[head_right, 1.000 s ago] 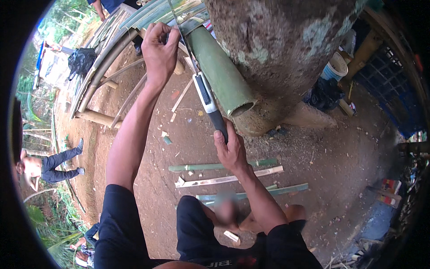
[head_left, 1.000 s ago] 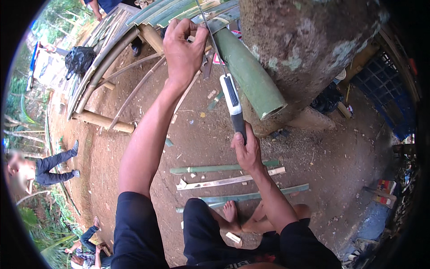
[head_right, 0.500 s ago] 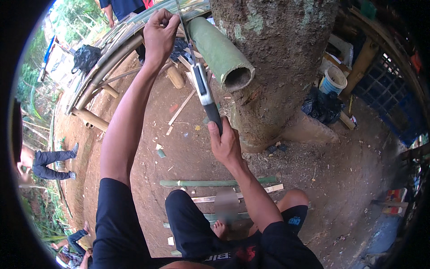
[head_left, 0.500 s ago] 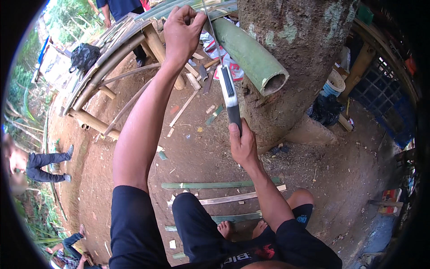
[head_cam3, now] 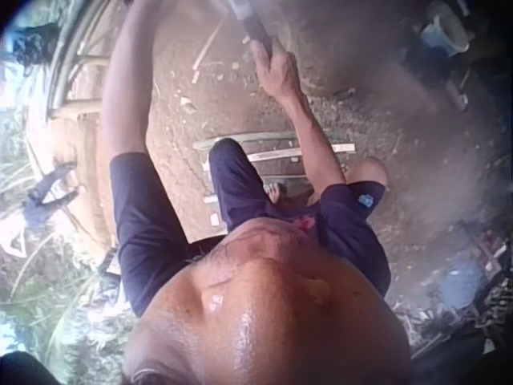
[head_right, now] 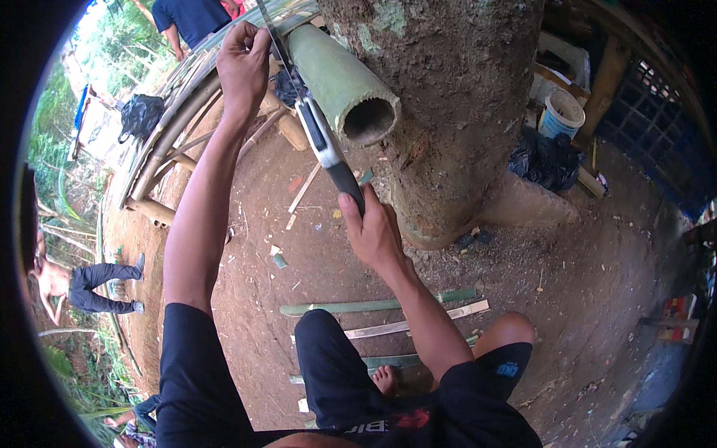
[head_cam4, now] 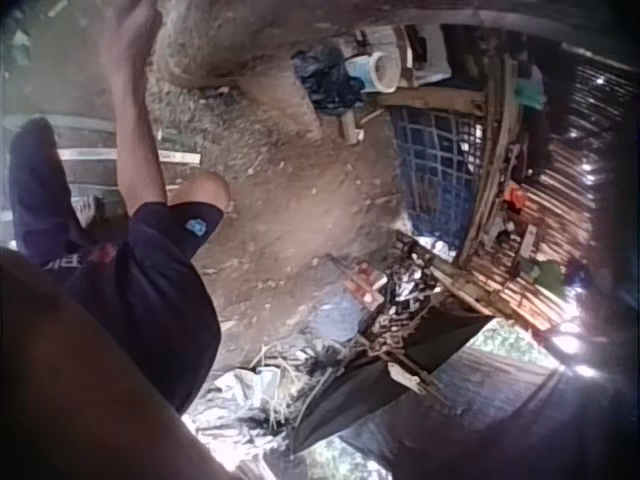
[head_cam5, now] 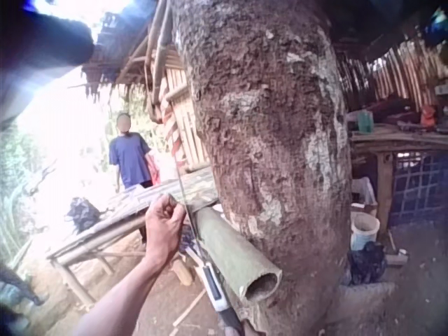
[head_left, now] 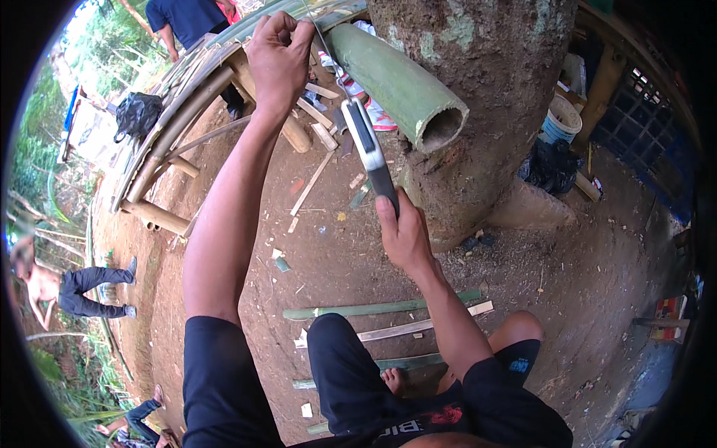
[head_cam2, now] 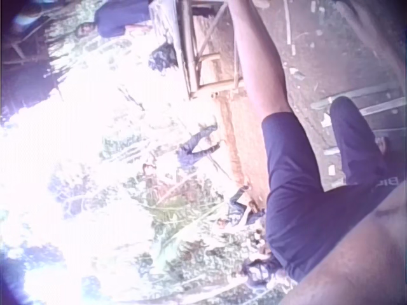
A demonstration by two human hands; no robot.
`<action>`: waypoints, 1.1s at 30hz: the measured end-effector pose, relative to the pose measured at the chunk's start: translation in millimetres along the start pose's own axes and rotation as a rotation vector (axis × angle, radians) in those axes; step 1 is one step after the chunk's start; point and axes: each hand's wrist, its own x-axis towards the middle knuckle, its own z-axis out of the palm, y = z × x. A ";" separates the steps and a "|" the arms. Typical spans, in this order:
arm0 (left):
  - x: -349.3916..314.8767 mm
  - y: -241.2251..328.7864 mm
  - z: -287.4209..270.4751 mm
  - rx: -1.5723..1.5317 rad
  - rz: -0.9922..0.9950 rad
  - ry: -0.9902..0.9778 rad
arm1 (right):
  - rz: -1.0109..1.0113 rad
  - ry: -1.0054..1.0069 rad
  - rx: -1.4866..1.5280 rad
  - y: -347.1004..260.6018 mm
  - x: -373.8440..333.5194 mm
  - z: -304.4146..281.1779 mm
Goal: The person uses a machete to split a long bamboo pole into smaller strips on a wooden workbench. They then use a hand saw to cut the bamboo strips into shorter pieces.
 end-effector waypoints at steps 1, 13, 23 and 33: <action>-0.3 -3.2 0.2 -0.021 0.001 -0.002 | -0.029 0.020 -0.003 4.5 -3.5 1.2; -0.7 -3.1 4.1 0.052 0.051 0.018 | -0.037 0.041 0.035 21.5 -18.0 4.4; -2.4 2.7 2.9 0.097 0.081 0.030 | -0.057 -0.003 0.070 36.1 -21.4 7.9; -3.6 11.4 0.7 0.095 0.051 0.043 | -0.065 0.010 0.140 52.4 -43.3 18.1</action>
